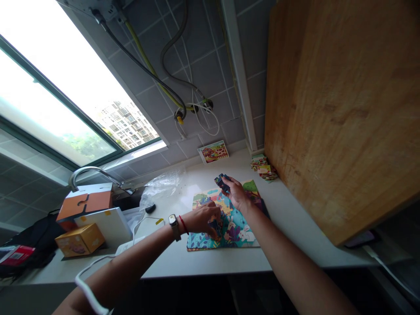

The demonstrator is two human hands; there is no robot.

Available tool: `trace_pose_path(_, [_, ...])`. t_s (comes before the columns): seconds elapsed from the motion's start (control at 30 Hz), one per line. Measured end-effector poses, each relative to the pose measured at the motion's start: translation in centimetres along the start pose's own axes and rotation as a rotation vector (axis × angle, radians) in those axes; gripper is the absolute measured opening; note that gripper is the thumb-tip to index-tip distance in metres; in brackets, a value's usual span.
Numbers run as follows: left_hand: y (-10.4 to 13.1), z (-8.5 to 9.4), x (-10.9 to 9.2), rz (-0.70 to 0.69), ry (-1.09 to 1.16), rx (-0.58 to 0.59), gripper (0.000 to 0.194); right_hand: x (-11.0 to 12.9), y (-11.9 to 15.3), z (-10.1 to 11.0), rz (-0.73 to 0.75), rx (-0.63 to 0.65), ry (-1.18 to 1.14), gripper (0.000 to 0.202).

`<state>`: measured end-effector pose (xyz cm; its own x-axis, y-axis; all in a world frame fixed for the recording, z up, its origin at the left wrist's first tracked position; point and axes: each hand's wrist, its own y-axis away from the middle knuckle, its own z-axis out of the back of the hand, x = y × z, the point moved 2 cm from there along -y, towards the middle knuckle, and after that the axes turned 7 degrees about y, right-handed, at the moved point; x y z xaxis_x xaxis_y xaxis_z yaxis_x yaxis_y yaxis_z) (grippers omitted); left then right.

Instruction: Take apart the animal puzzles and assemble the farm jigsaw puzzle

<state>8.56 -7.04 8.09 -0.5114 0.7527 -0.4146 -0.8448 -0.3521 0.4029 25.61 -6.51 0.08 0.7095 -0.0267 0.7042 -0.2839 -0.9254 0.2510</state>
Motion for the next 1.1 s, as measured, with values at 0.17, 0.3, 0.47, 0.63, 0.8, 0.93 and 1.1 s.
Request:
trace_pose_path(0.17, [0.3,0.4,0.2,-0.04,0.039,-0.058,0.074,0.0,0.0,0.0,0.001,0.005,-0.001,0.03])
trace_pose_path(0.3, [0.3,1.3,0.5,-0.088,0.16,-0.015,0.04,-0.1,0.0,0.0,-0.001,0.01,0.007,0.031])
trace_pose_path(0.47, [0.8,1.8,0.6,-0.052,0.356,0.084,0.044,-0.1,0.0,0.1,-0.001,0.011,0.011,0.032])
trace_pose_path(0.63, [1.6,-0.2,-0.2,-0.059,0.353,0.187,0.038,-0.2,-0.1,0.1,-0.003,0.012,0.012,0.03])
trace_pose_path(0.8, [2.0,-1.8,-1.2,-0.082,0.085,0.011,0.039,-0.2,-0.2,0.2,0.0,0.016,0.016,0.03])
trace_pose_path(0.93, [2.1,-2.3,-1.4,-0.068,0.046,0.01,0.039,-0.2,-0.1,0.2,0.0,0.01,0.023,0.03])
trace_pose_path(1.1, [2.4,-2.2,-1.5,-0.056,0.062,0.006,0.038,-0.1,0.0,0.1,0.005,0.007,0.022,0.031])
